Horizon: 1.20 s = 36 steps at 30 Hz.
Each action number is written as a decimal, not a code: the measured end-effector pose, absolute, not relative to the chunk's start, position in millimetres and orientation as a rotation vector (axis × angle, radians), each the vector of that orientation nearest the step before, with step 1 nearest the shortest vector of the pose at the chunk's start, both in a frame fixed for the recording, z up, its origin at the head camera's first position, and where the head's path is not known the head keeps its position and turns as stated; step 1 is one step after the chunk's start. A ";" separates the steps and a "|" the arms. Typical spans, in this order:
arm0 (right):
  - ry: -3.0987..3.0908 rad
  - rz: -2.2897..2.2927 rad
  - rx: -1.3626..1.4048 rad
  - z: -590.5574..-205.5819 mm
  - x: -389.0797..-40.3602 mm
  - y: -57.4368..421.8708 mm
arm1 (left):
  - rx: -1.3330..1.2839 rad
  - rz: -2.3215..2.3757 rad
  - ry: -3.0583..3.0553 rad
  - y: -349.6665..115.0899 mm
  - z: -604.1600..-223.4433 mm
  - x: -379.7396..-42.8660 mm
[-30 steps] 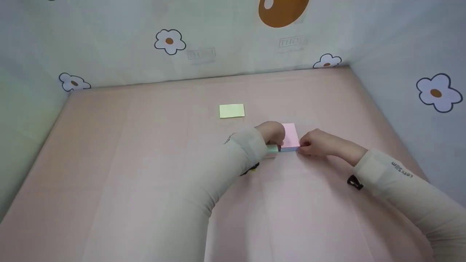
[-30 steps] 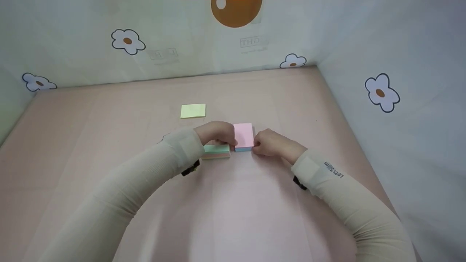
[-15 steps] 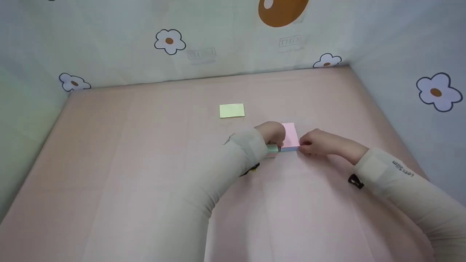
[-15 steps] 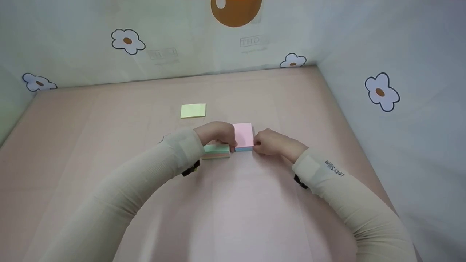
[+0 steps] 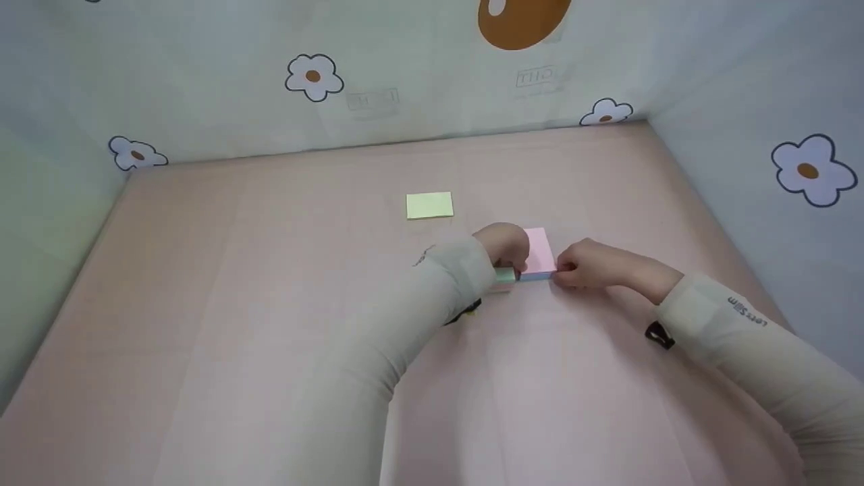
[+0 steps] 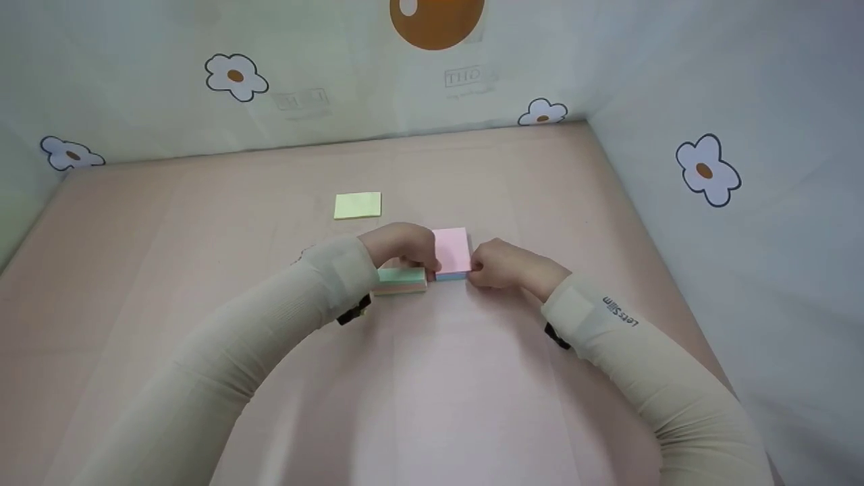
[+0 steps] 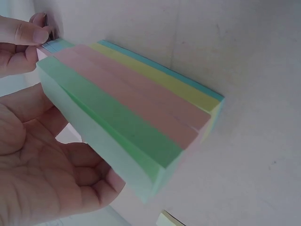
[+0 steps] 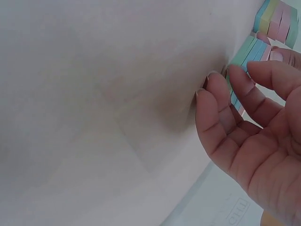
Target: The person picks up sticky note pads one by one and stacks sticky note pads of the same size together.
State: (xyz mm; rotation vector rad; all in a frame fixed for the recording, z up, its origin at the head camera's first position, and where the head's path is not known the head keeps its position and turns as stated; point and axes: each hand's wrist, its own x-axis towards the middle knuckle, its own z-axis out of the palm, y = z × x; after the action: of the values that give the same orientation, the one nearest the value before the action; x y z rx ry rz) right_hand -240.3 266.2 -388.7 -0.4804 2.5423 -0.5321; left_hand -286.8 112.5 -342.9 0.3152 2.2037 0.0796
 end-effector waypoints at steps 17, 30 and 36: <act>2.681 -0.484 -0.438 -354.4 -258.0 267.0 | 0.187 0.654 2.458 -21.8 -339.3 -316.4; 2.758 -0.324 -0.692 -327.2 -320.8 197.0 | 0.150 0.348 2.516 -114.8 -365.7 -283.8; 2.636 0.039 -0.803 -333.5 -352.2 148.7 | 0.219 0.111 2.586 -102.3 -372.4 -274.4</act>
State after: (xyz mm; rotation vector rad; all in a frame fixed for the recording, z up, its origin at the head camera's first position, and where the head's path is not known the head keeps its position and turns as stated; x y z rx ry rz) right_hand -352.2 148.7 -333.5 -0.8029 2.6361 0.0387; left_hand -274.4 -102.3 -372.4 0.2188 2.5864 0.1110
